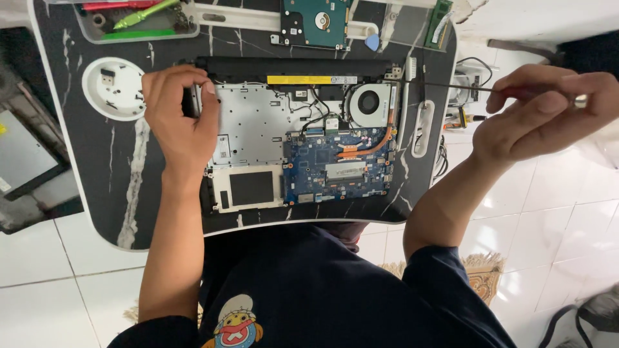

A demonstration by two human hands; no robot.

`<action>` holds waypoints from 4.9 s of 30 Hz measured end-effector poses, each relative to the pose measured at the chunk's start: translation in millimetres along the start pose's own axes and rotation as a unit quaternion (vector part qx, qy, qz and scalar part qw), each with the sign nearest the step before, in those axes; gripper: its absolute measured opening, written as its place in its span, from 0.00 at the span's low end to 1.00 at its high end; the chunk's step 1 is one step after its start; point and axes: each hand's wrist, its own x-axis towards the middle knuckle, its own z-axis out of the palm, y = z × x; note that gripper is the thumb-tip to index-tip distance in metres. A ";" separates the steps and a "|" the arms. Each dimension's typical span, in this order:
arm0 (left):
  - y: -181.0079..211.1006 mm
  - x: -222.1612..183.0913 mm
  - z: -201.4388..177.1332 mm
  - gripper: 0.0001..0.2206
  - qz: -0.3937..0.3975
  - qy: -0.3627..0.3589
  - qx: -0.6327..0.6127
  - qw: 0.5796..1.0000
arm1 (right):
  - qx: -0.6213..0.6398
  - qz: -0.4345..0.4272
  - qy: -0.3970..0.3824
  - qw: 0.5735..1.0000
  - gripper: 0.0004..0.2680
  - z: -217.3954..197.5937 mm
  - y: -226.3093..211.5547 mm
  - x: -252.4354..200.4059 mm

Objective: Disassembling a laptop by removing the battery and unscrewing internal components

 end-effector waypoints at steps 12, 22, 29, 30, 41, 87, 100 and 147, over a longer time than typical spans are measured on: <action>-0.2 -1.3 -0.3 0.04 0.002 -0.001 -0.005 1.000 | -0.173 -0.054 -0.035 0.983 0.09 3.7 -44.2 18.1; 3.7 -0.9 -1.6 0.05 0.009 0.000 -0.008 1.000 | -0.359 -0.023 -0.341 0.869 0.13 -43.0 -53.1 42.9; 0.0 -2.3 -2.5 0.03 0.004 0.004 -0.015 1.000 | -0.429 -0.036 -0.318 0.845 0.21 -30.3 -43.1 40.6; -0.7 -1.3 -2.0 0.02 0.004 0.001 -0.016 1.000 | -0.391 -0.042 -0.312 0.865 0.18 -27.6 -47.7 39.5; -2.3 -1.1 -1.8 0.04 0.008 -0.003 -0.008 1.000 | -0.269 -0.026 -0.224 0.936 0.13 -10.4 -44.0 22.9; -8.9 -7.8 0.1 0.03 0.007 0.012 -0.026 1.000 | -0.269 -0.032 -0.385 0.882 0.10 -27.8 -40.2 57.8; -14.3 -9.1 1.7 0.02 0.008 0.003 -0.020 1.000 | 0.038 -0.086 0.082 0.992 0.12 30.6 -4.0 2.7; -9.5 -6.6 2.1 0.03 -0.003 0.010 -0.013 1.000 | 0.142 -0.106 0.031 0.984 0.07 3.1 -18.1 18.3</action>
